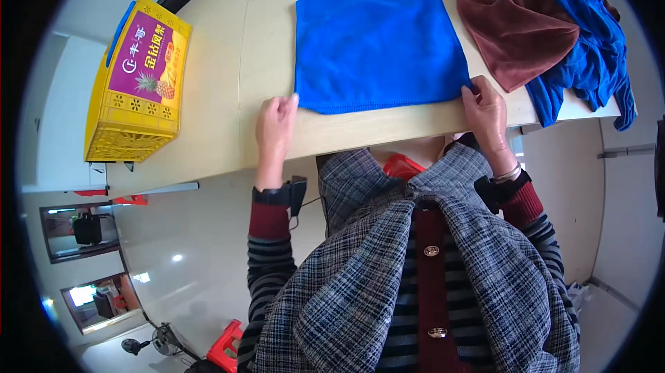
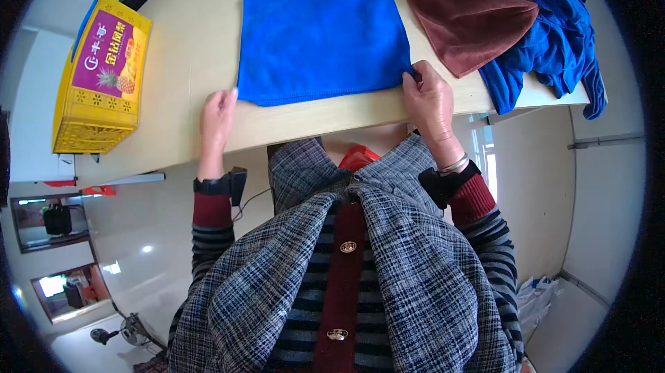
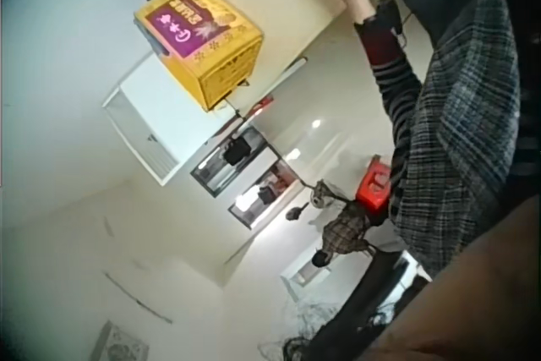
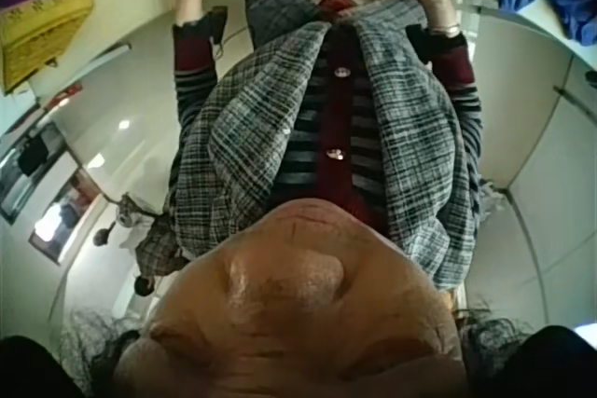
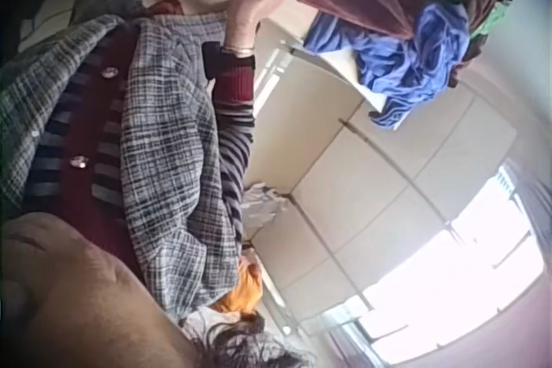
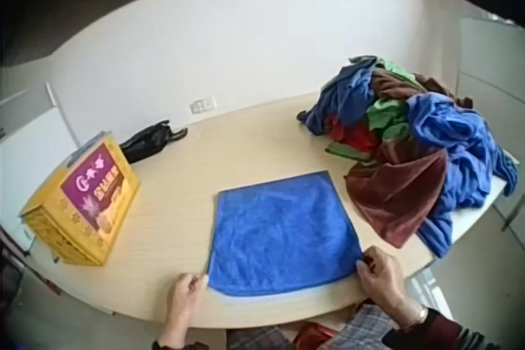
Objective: Folding various colored pieces of fabric on a table in an industrial workspace.
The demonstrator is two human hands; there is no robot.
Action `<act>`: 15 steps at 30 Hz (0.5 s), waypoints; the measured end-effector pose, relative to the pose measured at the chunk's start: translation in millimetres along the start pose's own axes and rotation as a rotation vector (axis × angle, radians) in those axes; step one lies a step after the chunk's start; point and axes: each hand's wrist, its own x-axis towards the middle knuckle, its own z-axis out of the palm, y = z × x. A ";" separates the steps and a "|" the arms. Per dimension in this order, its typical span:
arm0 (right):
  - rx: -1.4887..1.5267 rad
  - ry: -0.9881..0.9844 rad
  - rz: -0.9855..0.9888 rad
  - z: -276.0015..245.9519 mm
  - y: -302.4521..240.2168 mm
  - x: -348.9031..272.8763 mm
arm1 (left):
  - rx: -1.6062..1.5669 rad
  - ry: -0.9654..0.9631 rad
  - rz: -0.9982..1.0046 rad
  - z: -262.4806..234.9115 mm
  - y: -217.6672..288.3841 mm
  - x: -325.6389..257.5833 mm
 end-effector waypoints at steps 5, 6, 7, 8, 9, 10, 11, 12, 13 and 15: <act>-0.230 0.204 -0.276 9.4 -7.4 -9.7 | -0.138 -0.004 -0.041 27.4 19.7 21.5; -0.238 0.211 -0.277 10.6 -8.9 -9.0 | -0.250 -0.033 -0.069 30.4 21.2 24.4; -0.229 0.195 -0.255 12.1 -10.7 -7.2 | -0.257 -0.036 -0.062 31.8 22.1 26.3; -0.221 0.177 -0.232 12.1 -10.8 -6.5 | -0.478 -0.034 -0.016 33.8 25.1 26.2; -0.211 0.158 -0.211 11.3 -10.5 -7.2 | -0.699 -0.030 0.029 34.9 27.9 25.7; -0.217 0.161 -0.212 10.6 -9.5 -9.1 | -0.918 -0.024 0.074 35.6 30.6 24.6; -0.231 0.166 -0.216 10.8 -8.1 -11.1 | -0.923 -0.025 0.076 35.8 32.4 21.1; -0.243 0.171 -0.220 11.1 -6.8 -12.7 | -0.910 -0.003 0.007 35.3 33.3 14.7; -0.253 0.177 -0.223 12.4 -8.3 -13.1 | -0.894 0.020 -0.062 33.3 33.4 8.8; -0.258 0.168 -0.216 12.7 -9.5 -12.0 | -0.873 0.044 -0.130 30.5 28.6 1.3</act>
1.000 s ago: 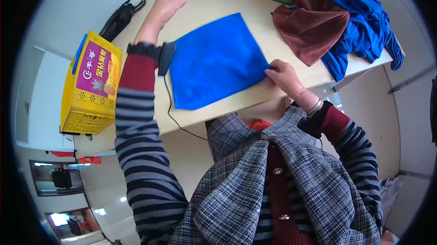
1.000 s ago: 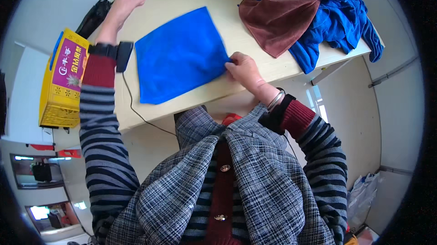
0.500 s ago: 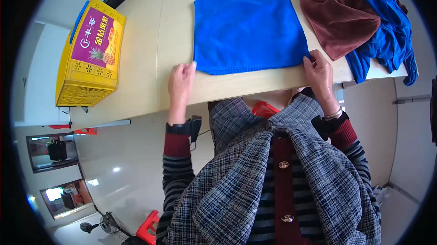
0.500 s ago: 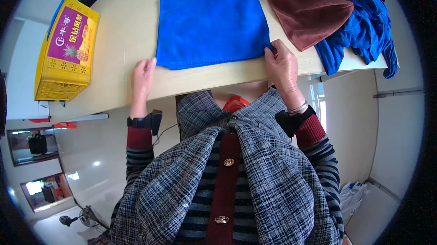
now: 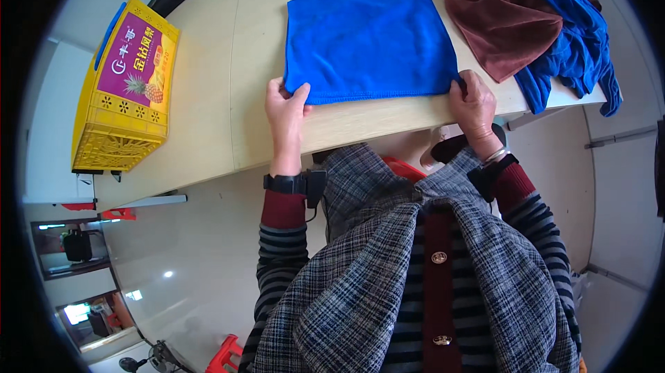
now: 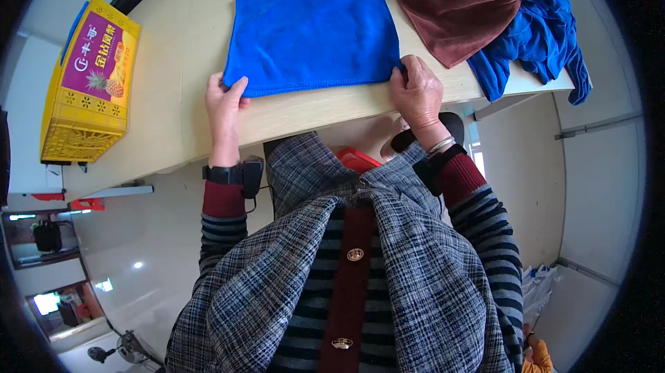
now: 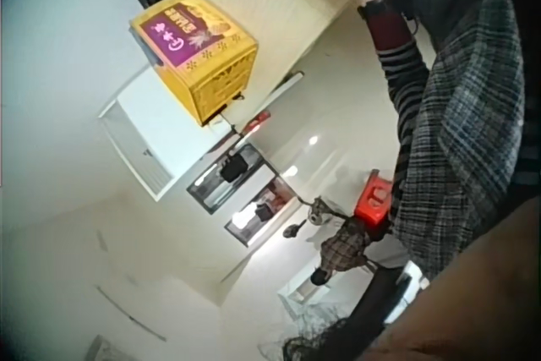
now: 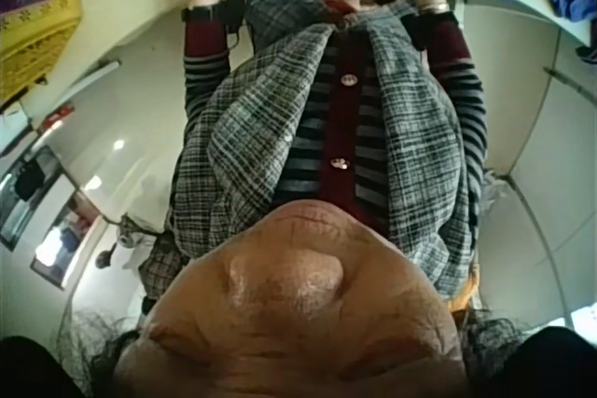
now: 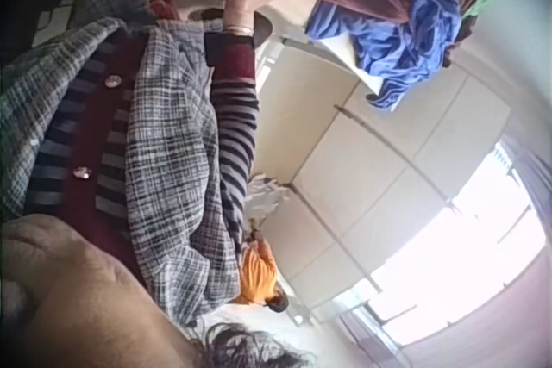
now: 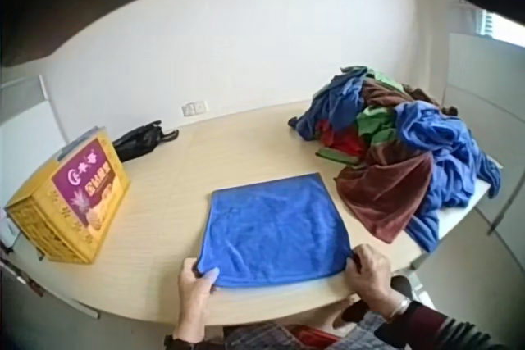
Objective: Folding various colored pieces of fabric on a table in an industrial workspace.
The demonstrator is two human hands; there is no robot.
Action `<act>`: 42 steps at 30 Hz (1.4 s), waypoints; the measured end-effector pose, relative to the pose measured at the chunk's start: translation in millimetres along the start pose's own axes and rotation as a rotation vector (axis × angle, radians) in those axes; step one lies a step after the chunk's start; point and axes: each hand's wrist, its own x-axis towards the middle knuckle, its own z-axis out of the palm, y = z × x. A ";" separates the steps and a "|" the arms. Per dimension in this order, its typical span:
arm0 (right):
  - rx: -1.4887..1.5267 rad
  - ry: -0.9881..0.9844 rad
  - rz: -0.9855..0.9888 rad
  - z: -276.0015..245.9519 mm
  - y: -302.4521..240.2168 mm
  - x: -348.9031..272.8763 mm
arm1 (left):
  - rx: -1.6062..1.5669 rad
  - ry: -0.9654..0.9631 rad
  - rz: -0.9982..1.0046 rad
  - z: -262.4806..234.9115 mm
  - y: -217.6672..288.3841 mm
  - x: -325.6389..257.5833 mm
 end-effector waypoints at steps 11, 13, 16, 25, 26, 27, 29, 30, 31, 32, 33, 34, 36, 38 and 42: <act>0.015 -0.050 -0.005 -0.3 -3.6 3.8 | 0.668 0.282 0.375 -30.5 -15.4 -25.0; 0.017 -0.022 -0.012 -0.2 -4.1 3.2 | 0.768 0.276 0.413 -30.8 -12.7 -24.8; 0.011 -0.021 -0.006 -1.8 -5.3 3.8 | 0.959 0.268 0.483 -22.2 -0.3 -25.2; -0.005 -0.025 0.020 2.7 -4.2 9.1 | 0.992 0.320 0.593 3.2 7.1 -24.2; -0.004 -0.023 0.014 3.5 -3.4 9.4 | 0.988 0.308 0.588 4.7 7.7 -25.4; -0.006 -0.027 0.013 3.4 -3.1 10.0 | 0.983 0.299 0.583 5.5 7.5 -25.1; -0.008 -0.051 0.014 1.8 -5.2 12.1 | 0.977 0.281 0.533 3.6 4.7 -23.1; -0.005 -0.065 0.012 2.2 -7.0 13.3 | 0.974 0.262 0.490 1.4 3.1 -21.5; 0.001 -0.076 0.001 2.6 -8.6 14.6 | 0.970 0.245 0.446 -1.0 1.8 -20.0; 0.008 -0.083 0.011 2.5 -10.1 15.6 | 0.973 0.261 0.433 -3.7 0.7 -18.9; 0.016 -0.091 0.020 3.1 -11.6 15.8 | 0.931 0.257 0.405 -6.7 -1.0 -17.8; 0.025 -0.101 0.029 4.0 -13.6 15.4 | 0.888 0.256 0.376 -9.8 -2.7 -16.9; 0.032 -0.131 0.016 3.3 -13.2 13.8 | 0.838 0.282 0.330 -10.0 -4.3 -14.8; 0.038 -0.163 0.006 0.5 -10.8 11.8 | 0.809 0.284 0.330 -9.9 -3.2 -12.0; 0.026 -0.209 0.140 4.4 -9.1 9.7 | 0.777 0.304 0.310 -11.5 -2.9 -5.7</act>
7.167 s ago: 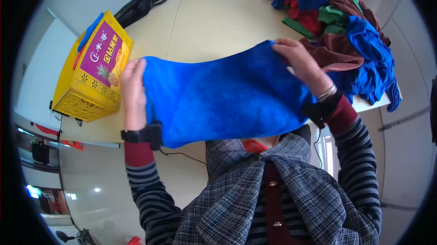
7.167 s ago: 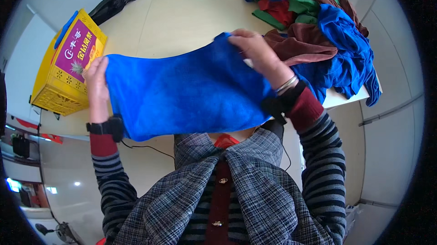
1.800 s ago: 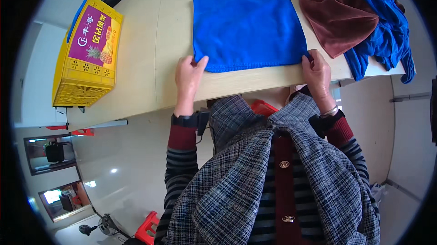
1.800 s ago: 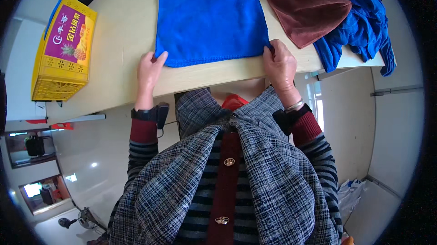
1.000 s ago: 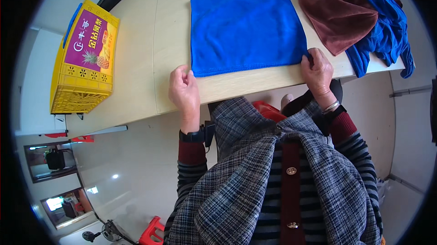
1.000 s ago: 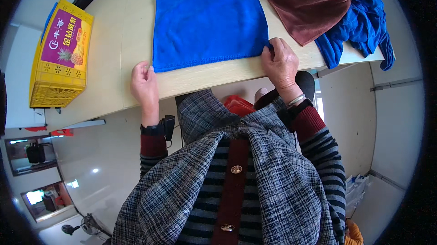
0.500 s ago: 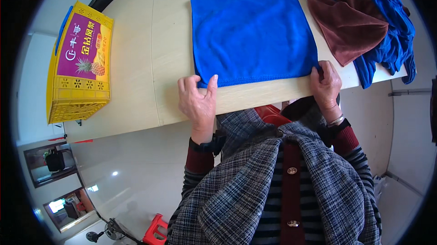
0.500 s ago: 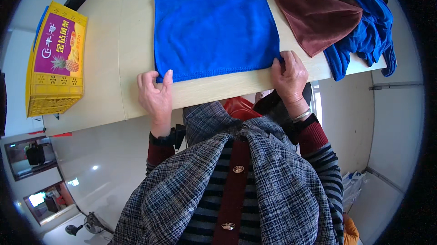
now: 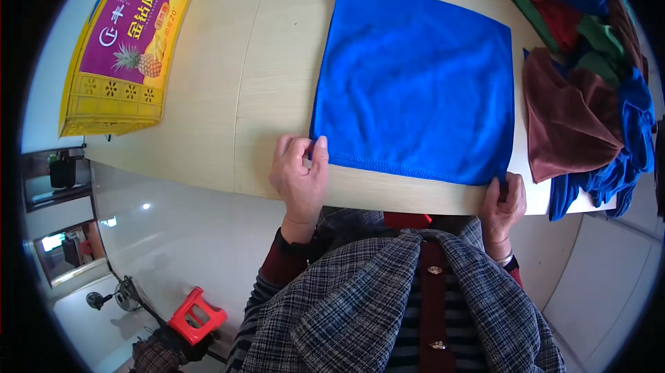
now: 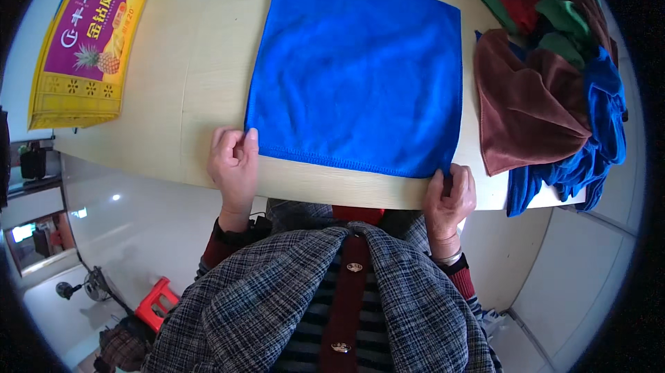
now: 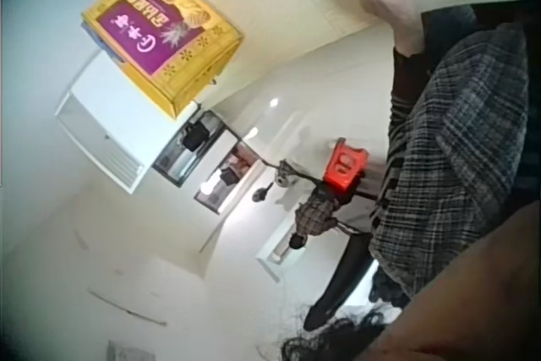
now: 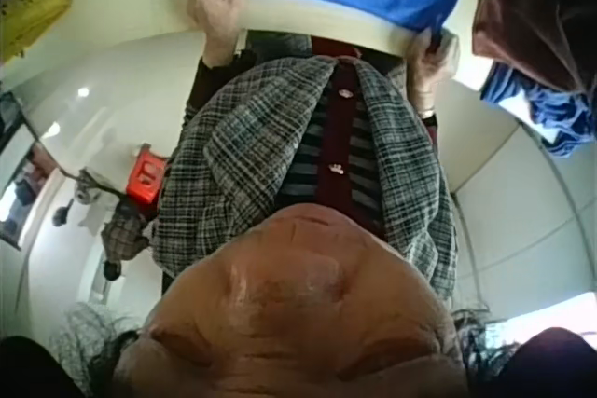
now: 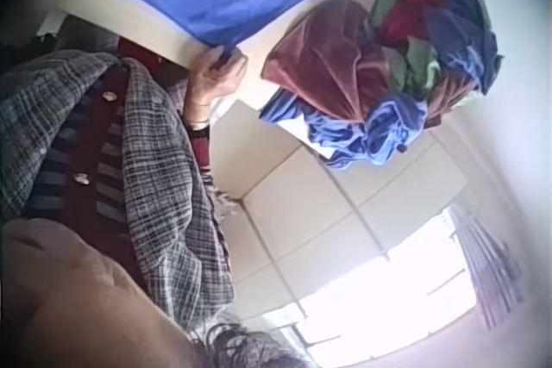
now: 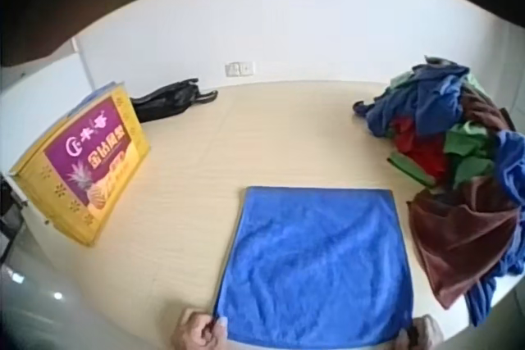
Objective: Folding various colored pieces of fabric on a table in an industrial workspace.
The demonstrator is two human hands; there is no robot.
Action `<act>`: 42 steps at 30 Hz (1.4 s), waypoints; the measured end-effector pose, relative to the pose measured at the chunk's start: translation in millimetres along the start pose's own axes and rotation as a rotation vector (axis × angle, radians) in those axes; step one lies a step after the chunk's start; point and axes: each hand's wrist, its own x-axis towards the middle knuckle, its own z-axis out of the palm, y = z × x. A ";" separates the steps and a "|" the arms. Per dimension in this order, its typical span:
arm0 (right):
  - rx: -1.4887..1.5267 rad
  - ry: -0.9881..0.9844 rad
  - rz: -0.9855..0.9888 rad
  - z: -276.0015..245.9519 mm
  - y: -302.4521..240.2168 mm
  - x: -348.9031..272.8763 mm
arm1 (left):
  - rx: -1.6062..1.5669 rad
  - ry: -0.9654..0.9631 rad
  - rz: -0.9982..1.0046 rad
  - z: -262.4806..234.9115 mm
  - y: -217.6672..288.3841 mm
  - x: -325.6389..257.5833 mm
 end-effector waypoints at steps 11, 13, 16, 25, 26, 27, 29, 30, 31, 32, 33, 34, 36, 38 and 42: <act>0.059 0.031 0.009 -8.2 -12.5 8.3 | -0.107 -0.005 0.017 0.7 1.5 -8.7; 0.053 0.057 0.020 -7.4 -9.0 6.4 | -0.106 0.002 0.052 -0.8 -0.7 -11.9; 0.047 0.087 0.046 -8.6 -4.7 5.6 | -0.133 -0.005 0.068 -3.3 -1.4 -17.2; 0.124 -0.092 0.108 -23.5 17.3 16.0 | -0.215 -0.308 -0.224 -18.1 -6.8 -15.9; 0.152 -0.131 0.100 -23.8 21.2 17.6 | -0.214 -0.312 -0.222 -19.2 -8.1 -16.6; 0.180 -0.171 0.092 -24.3 24.9 19.2 | -0.219 -0.321 -0.206 -20.0 -10.1 -17.5; 0.229 -0.228 0.136 -26.9 34.2 25.3 | -0.233 -0.335 -0.173 -19.8 -8.8 -19.9; 0.280 -0.288 0.178 -28.5 38.4 27.7 | -0.232 -0.335 -0.170 -19.1 -7.3 -21.5; 0.334 -0.349 0.216 -29.4 37.5 29.2 | -0.231 -0.339 -0.166 -19.9 -4.5 -21.5; 0.341 -0.349 0.213 -30.9 36.4 29.5 | -0.229 -0.341 -0.162 -20.9 -1.3 -21.7; 0.355 -0.368 0.239 -33.0 35.7 30.5 | -0.226 -0.343 -0.158 -22.3 1.5 -22.5; 0.370 -0.389 0.264 -35.1 34.3 31.6 | -0.219 -0.336 -0.156 -23.5 4.6 -24.3; 0.397 -0.409 0.284 -35.1 34.1 32.2 | -0.171 -0.374 -0.170 -24.5 12.2 -28.5; 0.400 -0.418 0.277 -35.1 40.5 32.5 | -0.139 -0.385 -0.174 -25.4 17.0 -30.4; 0.451 -0.423 0.278 -32.5 46.1 31.0 | -0.075 -0.362 -0.153 -23.4 13.9 -31.7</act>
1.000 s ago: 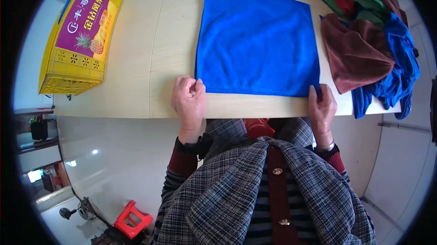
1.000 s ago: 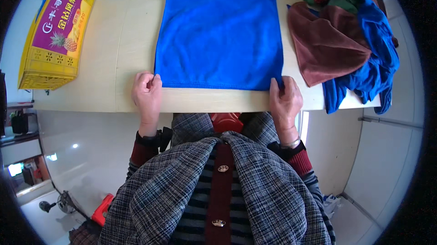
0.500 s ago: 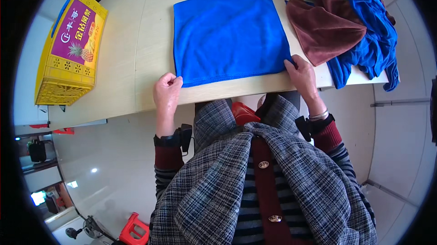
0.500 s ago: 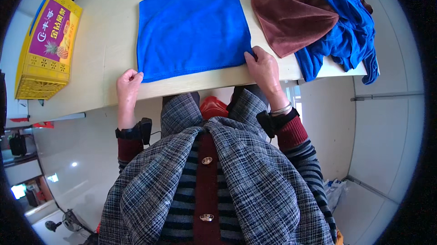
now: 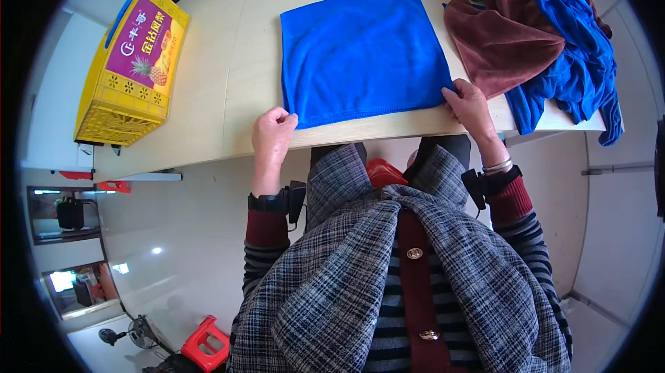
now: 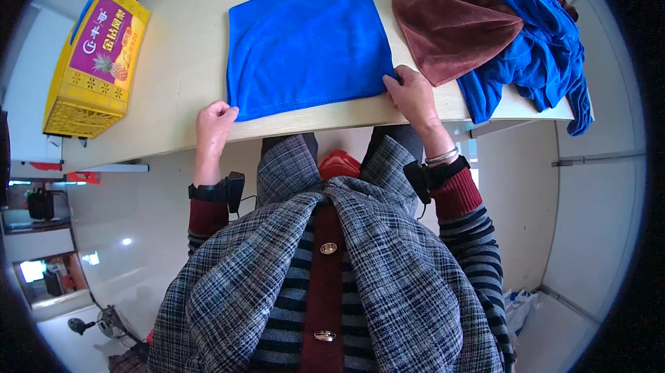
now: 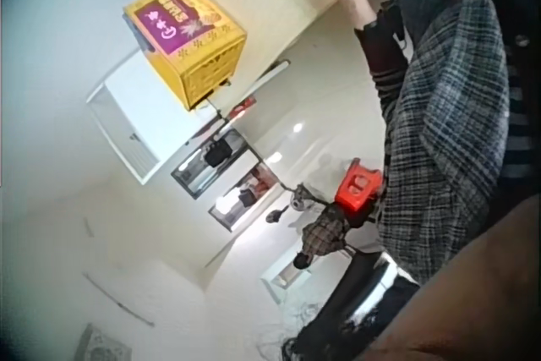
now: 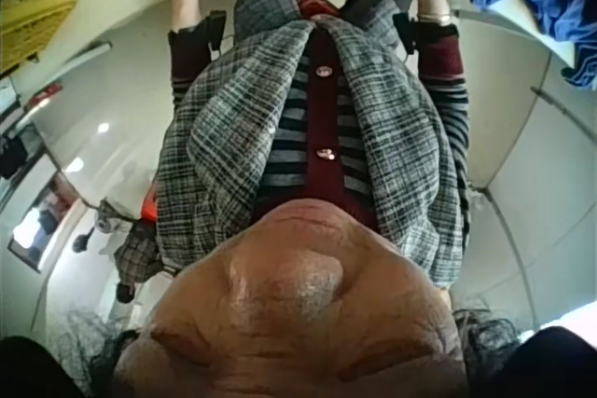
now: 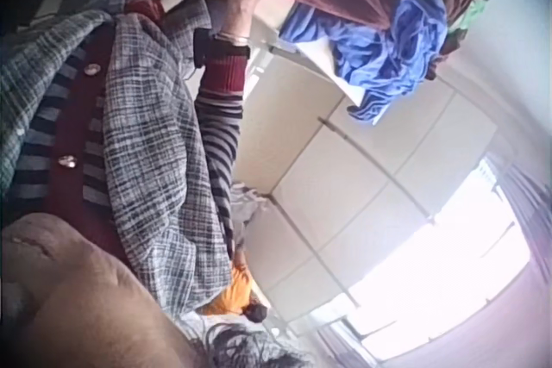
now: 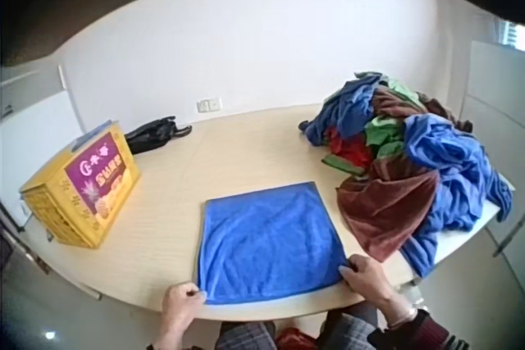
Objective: Folding various colored pieces of fabric on a table in an industrial workspace.
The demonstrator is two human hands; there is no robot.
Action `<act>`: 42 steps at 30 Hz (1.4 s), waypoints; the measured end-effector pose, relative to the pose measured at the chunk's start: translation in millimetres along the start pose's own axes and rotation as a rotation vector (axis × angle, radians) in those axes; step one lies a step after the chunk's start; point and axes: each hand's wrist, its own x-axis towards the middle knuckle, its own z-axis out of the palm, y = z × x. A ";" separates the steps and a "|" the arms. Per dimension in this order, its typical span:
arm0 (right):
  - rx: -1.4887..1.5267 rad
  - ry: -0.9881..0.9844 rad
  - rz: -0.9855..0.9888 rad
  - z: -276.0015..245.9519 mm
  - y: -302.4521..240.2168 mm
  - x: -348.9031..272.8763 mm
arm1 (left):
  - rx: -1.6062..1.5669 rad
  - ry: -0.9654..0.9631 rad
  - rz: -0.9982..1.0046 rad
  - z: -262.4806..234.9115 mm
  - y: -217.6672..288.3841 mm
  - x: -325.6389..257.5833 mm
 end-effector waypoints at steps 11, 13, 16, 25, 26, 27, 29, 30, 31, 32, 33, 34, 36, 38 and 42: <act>0.115 -0.006 0.014 -3.5 5.3 -3.2 | -0.217 0.017 -0.022 -10.8 -21.1 -6.9; 0.148 0.037 0.003 -5.7 8.1 -4.3 | -0.193 0.018 -0.014 -12.8 -17.0 -8.3; -0.037 0.107 -0.107 -1.6 14.2 -5.8 | -0.140 0.033 -0.023 -14.1 -18.0 -12.6; -0.360 0.073 -0.180 -10.2 -6.8 -30.1 | -0.026 0.138 0.091 -3.9 -40.6 -20.7; -0.361 0.075 -0.180 -12.0 -8.0 -31.9 | -0.074 0.153 0.120 -2.7 -40.1 -22.2; -0.376 0.048 -0.181 -13.9 -8.8 -33.4 | -0.122 0.171 0.148 -2.1 -39.9 -22.7; -0.409 -0.010 -0.184 -16.6 -9.8 -35.9 | -0.115 0.163 0.108 -2.9 -33.3 -25.9; -0.410 -0.013 -0.189 -17.7 -9.7 -37.4 | -0.108 0.152 0.067 -4.4 -26.2 -28.6; -0.432 -0.052 -0.206 -19.2 -9.0 -38.9 | -0.101 0.141 0.026 -6.0 -23.7 -29.2; -0.455 -0.091 -0.223 -20.9 -8.5 -40.2 | -0.104 0.146 0.025 -7.3 -25.4 -27.7; -0.478 -0.130 -0.239 -22.3 -8.7 -40.9 | -0.092 0.145 0.019 -8.0 -27.5 -25.2; -0.480 -0.132 -0.245 -22.8 -10.9 -42.4 | -0.077 0.145 0.012 -10.5 -30.3 -23.9; -0.539 -0.259 -0.289 -24.5 -17.6 -44.8 | -0.067 0.149 0.005 -15.3 -37.2 -20.3; -0.572 -0.319 -0.314 -25.1 -26.5 -44.7 | -0.053 0.161 0.024 -21.4 -45.8 -14.1; -0.632 -0.160 -0.365 -18.6 -62.4 -41.9 | -0.035 0.143 0.022 -25.0 -39.2 -3.3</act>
